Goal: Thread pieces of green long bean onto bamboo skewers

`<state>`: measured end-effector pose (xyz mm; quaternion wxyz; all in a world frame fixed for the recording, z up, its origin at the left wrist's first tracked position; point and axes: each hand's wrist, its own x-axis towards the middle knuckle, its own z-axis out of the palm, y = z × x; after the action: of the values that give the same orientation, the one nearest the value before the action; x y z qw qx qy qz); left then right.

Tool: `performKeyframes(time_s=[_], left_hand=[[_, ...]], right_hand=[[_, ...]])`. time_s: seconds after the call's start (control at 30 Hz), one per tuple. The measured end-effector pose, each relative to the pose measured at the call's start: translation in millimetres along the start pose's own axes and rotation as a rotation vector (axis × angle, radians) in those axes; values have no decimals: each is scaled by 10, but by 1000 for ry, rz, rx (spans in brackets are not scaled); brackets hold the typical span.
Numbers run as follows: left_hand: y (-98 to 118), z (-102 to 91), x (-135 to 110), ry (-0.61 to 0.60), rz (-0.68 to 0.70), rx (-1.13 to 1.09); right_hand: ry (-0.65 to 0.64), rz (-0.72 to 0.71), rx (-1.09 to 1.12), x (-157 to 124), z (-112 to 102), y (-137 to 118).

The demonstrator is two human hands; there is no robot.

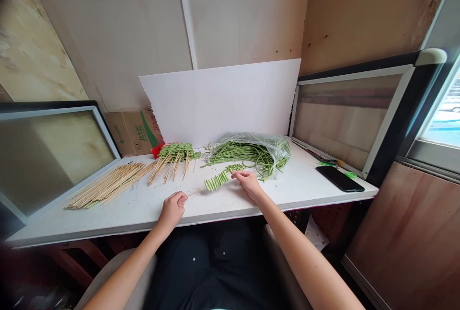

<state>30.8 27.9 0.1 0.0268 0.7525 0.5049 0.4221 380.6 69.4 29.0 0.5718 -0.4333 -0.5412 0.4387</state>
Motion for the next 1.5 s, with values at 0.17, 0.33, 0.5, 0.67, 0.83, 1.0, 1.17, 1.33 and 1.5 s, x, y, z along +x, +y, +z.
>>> performKeyframes(time_s=[0.17,0.33,0.5,0.67,0.83,1.0,1.17,1.33,1.5], left_hand=[[2,-6,1,-12,-8,-9],[16,-2,3,0,-20,-43],[30,2,1,17,-32,-69],[29,2,1,15,-29,-71],[45,-16,7,-7,-21,-68],[64,-36,17,-8,-29,-69],[64,-31,17,-5,-25,-67],[74,-32,12,2,-42,-80],[75,-38,19,-7,-55,-92]], right_hand=[[1,4,-30,-37,34,-54],[9,10,-4,-38,63,-52],[4,29,42,-20,59,-31],[-12,39,94,-26,49,-37],[-3,35,76,-10,44,-13],[-8,34,45,-35,60,-50],[-29,19,-13,-104,112,-126],[-35,-4,-18,-135,133,-153],[-51,-25,-47,-153,150,-170]])
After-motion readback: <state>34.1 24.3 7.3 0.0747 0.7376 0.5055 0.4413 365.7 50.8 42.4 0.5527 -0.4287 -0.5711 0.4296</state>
